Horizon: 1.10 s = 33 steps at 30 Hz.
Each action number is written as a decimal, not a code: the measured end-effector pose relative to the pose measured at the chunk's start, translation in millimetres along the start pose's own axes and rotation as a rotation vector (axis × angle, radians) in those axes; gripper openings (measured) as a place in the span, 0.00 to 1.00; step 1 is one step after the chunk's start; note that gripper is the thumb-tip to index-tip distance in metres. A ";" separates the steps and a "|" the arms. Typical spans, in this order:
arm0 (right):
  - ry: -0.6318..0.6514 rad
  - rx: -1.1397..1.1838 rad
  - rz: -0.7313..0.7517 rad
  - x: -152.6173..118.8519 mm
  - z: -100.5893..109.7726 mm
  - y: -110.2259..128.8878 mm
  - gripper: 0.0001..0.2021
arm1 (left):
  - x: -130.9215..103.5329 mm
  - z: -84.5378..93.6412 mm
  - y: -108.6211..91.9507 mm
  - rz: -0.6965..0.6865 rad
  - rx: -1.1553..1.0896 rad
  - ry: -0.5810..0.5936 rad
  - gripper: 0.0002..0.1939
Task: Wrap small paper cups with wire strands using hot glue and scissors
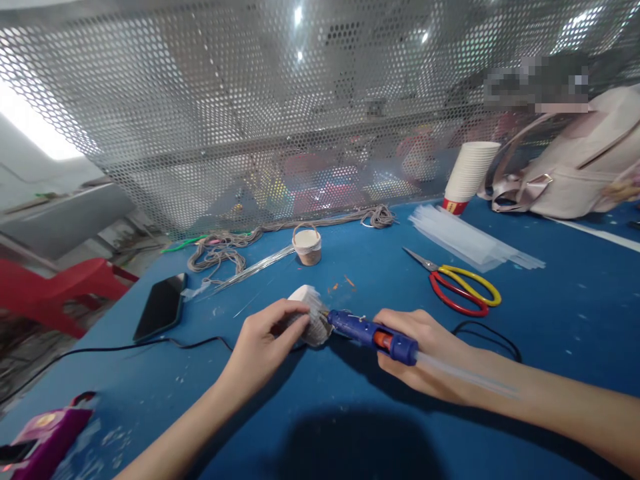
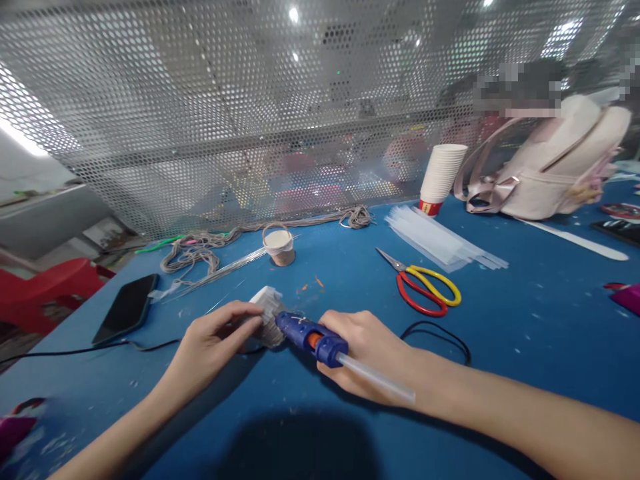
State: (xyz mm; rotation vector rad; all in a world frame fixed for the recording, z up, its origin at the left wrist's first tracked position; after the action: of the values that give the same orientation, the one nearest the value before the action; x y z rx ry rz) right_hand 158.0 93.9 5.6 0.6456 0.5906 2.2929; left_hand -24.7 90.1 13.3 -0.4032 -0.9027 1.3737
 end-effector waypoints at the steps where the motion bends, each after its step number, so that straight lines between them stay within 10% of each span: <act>1: 0.003 -0.005 -0.004 -0.3 0.5 -0.1 0.03 | 0.1 -0.1 0.2 -0.002 -0.002 -0.003 0.09; 33: -0.056 0.007 0.037 1.4 8.8 2.9 0.03 | -2.9 -8.1 7.7 0.116 0.067 -0.075 0.11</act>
State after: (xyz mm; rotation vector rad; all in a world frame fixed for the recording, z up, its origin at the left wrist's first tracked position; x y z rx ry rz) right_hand 160.8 95.0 14.5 0.7270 0.5647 2.2997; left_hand -23.6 90.9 1.9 -0.3596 -0.9038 1.5296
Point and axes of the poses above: each hand's wrist, its own x-axis towards the middle knuckle, its own z-axis out of the back of the hand, y = z × x, the point moved 9 cm from there along x, towards the middle knuckle, and after that the axes turned 4 degrees about -y, right-handed, at the moved point
